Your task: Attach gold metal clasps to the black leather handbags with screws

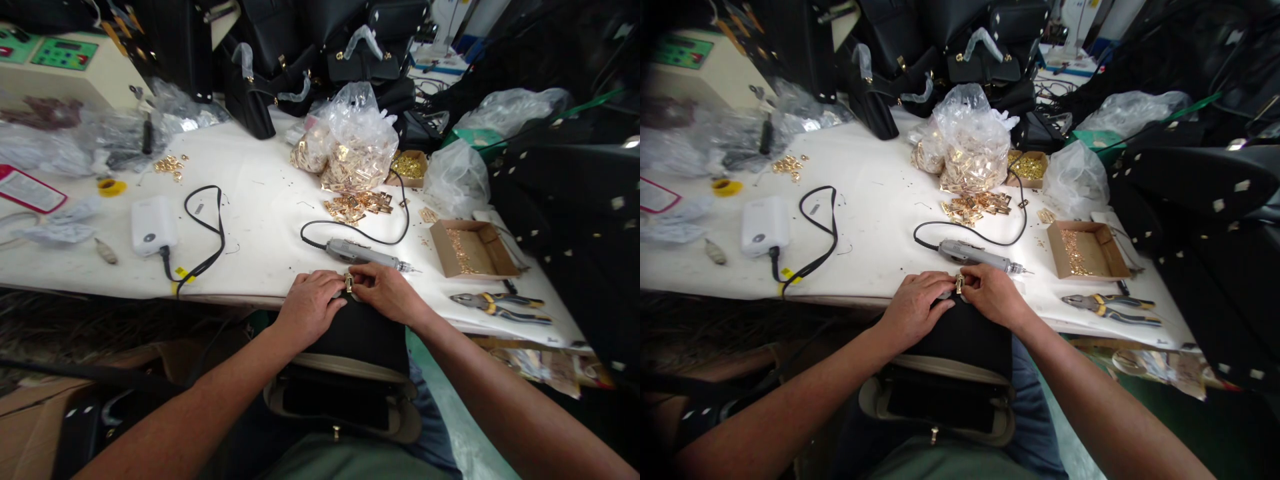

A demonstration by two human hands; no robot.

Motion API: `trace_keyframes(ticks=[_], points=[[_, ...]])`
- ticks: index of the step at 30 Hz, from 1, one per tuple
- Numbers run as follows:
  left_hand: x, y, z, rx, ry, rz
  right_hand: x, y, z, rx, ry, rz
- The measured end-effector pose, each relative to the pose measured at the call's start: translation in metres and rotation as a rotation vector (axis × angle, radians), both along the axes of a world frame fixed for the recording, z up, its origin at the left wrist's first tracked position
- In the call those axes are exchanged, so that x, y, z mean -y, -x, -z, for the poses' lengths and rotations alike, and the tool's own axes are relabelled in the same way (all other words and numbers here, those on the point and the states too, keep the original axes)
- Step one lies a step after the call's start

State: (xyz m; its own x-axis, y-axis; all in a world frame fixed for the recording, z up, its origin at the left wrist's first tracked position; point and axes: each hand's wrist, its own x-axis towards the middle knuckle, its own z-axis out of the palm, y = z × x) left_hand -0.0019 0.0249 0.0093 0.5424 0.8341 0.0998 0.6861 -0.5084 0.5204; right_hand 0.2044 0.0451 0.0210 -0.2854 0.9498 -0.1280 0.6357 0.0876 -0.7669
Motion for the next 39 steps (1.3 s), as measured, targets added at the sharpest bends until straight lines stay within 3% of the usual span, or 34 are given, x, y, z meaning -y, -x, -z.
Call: trace_keyframes(ticks=[5,20,30,39], points=[[0.0005,0.0002,0.0001,0.002,0.01,-0.005,-0.0013,-0.0034,-0.0017,-0.08,0.126,-0.024],[0.0005,0.0013,0.004,-0.007,-0.023,0.008,0.0046,0.0026,0.0036,0.014,-0.058,-0.001],[0.0018,0.0,0.0028,-0.007,-0.015,-0.002,0.0056,-0.0014,0.0009,-0.017,-0.028,-0.055],[0.0012,0.0006,0.0035,0.024,-0.007,-0.008,0.0075,-0.0007,0.0054,-0.06,-0.026,0.026]])
